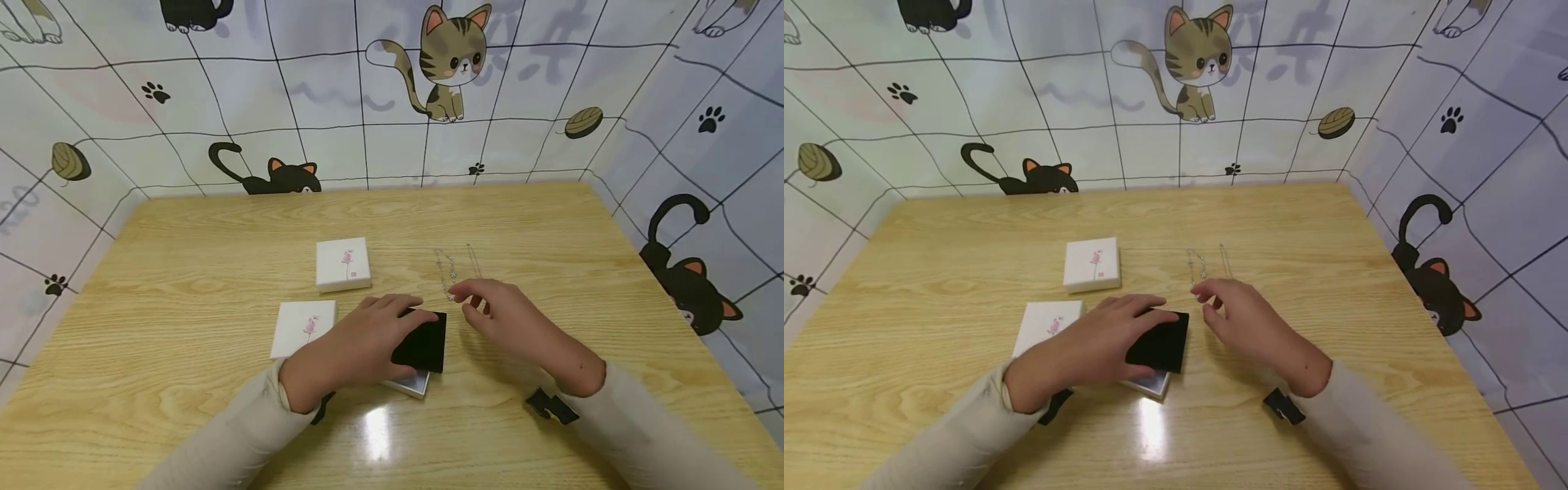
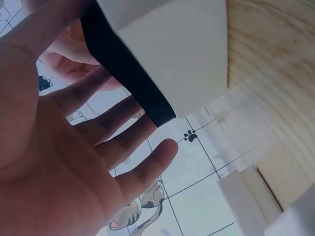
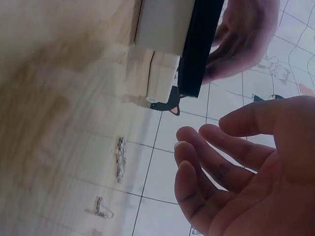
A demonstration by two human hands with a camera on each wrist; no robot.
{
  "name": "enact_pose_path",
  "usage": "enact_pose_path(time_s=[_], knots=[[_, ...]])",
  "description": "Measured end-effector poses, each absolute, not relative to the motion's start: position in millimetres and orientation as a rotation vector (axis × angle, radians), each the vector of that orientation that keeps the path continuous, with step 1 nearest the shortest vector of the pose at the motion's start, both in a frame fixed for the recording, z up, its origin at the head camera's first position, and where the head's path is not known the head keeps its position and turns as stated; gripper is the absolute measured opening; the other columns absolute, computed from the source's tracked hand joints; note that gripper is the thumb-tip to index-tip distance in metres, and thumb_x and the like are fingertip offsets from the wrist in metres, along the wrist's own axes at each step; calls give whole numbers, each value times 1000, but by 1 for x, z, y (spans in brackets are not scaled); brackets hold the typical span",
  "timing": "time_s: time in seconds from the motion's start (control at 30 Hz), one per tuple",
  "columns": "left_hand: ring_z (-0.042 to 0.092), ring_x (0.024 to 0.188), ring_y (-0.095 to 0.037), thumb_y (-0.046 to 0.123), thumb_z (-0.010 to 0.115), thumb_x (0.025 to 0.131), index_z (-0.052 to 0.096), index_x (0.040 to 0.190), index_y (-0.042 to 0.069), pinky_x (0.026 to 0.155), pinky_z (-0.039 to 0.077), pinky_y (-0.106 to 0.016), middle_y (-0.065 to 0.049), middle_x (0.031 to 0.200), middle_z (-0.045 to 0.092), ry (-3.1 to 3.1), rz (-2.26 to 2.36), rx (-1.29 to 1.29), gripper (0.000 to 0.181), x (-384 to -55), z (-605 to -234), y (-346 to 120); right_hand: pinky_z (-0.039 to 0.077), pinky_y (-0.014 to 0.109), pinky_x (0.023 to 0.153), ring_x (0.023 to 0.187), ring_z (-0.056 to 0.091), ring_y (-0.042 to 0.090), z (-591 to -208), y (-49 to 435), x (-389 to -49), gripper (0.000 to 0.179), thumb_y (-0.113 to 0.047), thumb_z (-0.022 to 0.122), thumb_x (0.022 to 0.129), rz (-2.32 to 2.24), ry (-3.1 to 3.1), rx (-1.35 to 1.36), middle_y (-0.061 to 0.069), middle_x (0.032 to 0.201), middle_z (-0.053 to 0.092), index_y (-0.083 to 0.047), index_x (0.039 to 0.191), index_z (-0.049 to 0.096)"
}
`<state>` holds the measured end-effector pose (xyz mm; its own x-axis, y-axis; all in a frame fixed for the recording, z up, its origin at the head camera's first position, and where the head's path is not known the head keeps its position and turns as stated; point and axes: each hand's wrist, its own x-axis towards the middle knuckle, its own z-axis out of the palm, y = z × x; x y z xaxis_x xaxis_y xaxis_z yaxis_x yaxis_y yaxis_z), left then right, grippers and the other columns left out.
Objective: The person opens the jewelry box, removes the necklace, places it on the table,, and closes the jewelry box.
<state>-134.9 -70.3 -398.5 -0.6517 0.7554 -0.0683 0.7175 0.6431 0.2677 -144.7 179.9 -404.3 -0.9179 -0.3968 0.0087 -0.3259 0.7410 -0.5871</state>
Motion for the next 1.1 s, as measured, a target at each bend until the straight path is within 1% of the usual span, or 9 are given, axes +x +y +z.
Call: enact_pose_path(time_s=[0.1,0.2,0.43,0.67,0.9,1.1], knots=[[42,143,-25,44,80,83,44,149,26,114,37,-49,-5,154,44,2686,319,1205,77,-136,-400,-70,50,32,76,92,60,18,-405,177,-140,33,-4,55,98,-929,2796,-588,9,113,71,-5,130,63],[44,141,-24,44,80,83,43,149,27,114,37,-49,-3,151,47,2689,320,1203,78,-136,-401,-70,50,31,75,91,59,17,-406,175,-138,34,-3,54,98,-947,2773,-591,8,113,71,-5,132,62],[50,134,-22,45,81,82,44,148,27,110,40,-49,0,144,52,2709,313,1230,78,-138,-403,-71,50,28,72,86,58,14,-409,175,-136,36,-1,52,98,-982,2719,-623,8,113,70,-7,132,60],[51,133,-23,48,81,81,47,146,27,109,42,-49,0,142,53,2699,299,1237,76,-137,-397,-76,51,27,71,85,59,15,-414,176,-139,37,0,50,97,-992,2684,-631,8,114,70,-6,133,60],[54,126,-19,44,86,77,52,142,27,106,45,-46,1,137,55,2671,332,1262,75,-138,-392,-84,51,28,72,87,61,14,-417,176,-141,36,0,49,97,-1007,2634,-649,9,115,70,-6,131,61],[55,122,-19,44,89,73,55,139,25,103,47,-44,0,135,57,2649,334,1258,76,-138,-387,-85,51,27,71,83,62,12,-420,175,-140,37,0,48,97,-1012,2615,-662,8,114,70,-6,130,62]])
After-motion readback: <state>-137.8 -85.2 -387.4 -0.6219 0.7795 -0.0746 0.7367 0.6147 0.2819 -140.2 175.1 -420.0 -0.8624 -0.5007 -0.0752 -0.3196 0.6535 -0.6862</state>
